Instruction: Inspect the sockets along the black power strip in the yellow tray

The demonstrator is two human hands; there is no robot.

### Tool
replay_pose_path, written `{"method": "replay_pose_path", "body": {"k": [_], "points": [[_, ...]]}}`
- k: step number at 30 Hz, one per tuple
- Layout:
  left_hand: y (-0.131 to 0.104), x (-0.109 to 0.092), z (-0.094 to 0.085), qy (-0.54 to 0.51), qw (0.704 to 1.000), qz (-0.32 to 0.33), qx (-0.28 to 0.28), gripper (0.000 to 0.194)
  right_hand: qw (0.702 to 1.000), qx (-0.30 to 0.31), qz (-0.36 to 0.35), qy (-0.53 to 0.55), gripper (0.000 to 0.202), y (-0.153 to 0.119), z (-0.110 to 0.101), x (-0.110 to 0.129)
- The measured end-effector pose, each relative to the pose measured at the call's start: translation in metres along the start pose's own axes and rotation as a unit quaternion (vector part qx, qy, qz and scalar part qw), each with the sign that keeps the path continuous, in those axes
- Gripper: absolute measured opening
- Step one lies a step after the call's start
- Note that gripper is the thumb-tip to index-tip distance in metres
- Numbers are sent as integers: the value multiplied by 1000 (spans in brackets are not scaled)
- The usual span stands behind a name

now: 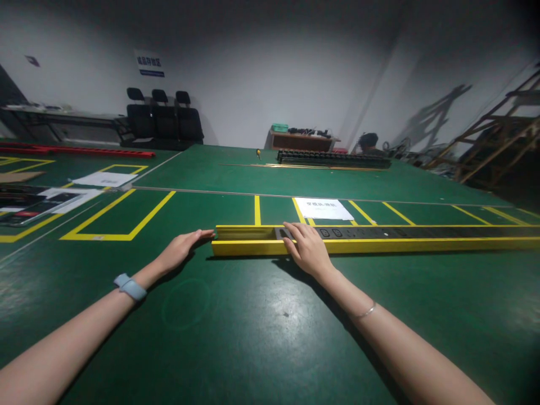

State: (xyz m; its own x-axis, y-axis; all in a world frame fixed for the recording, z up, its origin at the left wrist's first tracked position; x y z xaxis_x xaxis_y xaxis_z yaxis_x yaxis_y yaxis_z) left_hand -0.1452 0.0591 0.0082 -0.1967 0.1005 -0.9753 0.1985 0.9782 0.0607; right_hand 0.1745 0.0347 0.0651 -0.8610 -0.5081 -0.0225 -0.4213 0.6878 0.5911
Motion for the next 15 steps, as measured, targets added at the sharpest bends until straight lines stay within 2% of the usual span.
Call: {"method": "replay_pose_path", "body": {"k": [4, 6, 8, 10, 12, 15], "points": [[-3, -4, -4, 29, 999, 28, -25, 64, 995, 58, 72, 49, 44, -2, 2, -41], [-5, -10, -8, 73, 994, 58, -53, 61, 990, 87, 97, 60, 48, -10, -1, -74], [-9, -18, -10, 140, 982, 92, -85, 57, 988, 95, 106, 55, 50, -25, -9, -121], [-13, -26, -11, 215, 962, 128, -113, 53, 985, 109, 131, 36, 50, -52, -15, -189], [-17, -34, -8, 291, 933, 165, -131, 49, 977, 107, 182, -5, 49, -87, -25, -274], [-28, -55, 7, 405, 869, 247, -141, 43, 968, 77, 235, -40, 43, -137, -43, -392]]}}
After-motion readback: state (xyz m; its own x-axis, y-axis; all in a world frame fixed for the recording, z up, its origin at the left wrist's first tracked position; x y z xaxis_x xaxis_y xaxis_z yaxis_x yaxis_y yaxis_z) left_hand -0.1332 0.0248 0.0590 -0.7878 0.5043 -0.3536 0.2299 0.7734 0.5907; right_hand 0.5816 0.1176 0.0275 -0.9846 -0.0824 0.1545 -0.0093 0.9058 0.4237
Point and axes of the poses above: each hand's wrist, its own y-axis towards the middle knuckle, its own z-axis out of the palm, x = y × z, the point moved 8 cm from there along y, towards the middle knuckle, and after that the axes turned 6 degrees about -y, right-handed, at the moved point
